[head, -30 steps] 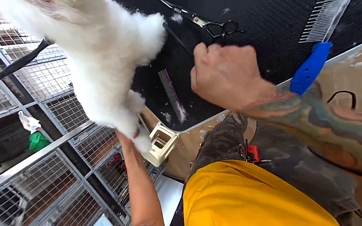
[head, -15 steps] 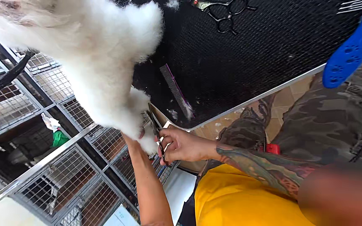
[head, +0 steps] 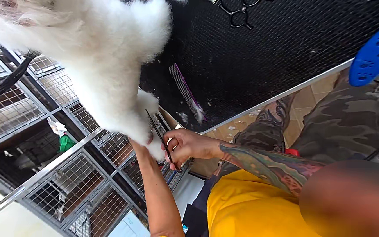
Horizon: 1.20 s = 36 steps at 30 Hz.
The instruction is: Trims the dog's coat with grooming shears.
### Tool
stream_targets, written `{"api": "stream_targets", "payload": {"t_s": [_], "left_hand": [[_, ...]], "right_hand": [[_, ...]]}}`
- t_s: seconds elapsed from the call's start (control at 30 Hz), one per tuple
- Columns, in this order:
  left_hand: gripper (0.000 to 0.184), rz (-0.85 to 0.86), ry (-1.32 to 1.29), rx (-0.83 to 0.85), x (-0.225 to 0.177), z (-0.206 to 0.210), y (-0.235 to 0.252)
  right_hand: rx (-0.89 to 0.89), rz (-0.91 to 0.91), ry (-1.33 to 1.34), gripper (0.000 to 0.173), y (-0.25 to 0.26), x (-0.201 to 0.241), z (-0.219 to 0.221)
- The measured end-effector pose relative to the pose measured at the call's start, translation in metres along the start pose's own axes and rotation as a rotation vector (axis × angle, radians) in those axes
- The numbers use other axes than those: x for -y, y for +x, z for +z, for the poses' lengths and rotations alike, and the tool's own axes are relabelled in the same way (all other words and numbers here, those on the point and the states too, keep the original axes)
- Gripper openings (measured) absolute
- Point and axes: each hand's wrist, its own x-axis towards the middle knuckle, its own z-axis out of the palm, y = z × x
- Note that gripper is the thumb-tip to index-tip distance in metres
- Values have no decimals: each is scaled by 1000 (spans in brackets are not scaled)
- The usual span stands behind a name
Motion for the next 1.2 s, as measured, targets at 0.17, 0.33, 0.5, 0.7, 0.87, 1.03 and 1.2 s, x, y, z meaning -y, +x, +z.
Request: {"api": "stream_targets", "payload": {"t_s": [0.17,0.33,0.5,0.7,0.87,1.03,1.2], "left_hand": [[33,49,90,-38,-1,2,-2],[42,-20,20,-8,-7,6,-1],[37,28,87,-37,-2,2,-2],[37,-1,32,-40,-6,7,-2],[34,31,75,-38,-1,2,-2],[40,21,62,-32,-2,2,-1],[41,-8,-5,17,3,-5,3]], "right_hand": [[18,-36,-4,21,8,3,2],[-41,50,-69,34,8,8,0],[-16,-27,-38,20,10,6,-1],[-70,27,-112,30,7,11,2],[-35,-19,-117,22,8,9,2],[-94,5,-215,32,5,11,5],[-84,-27,-255,29,6,9,8]]}}
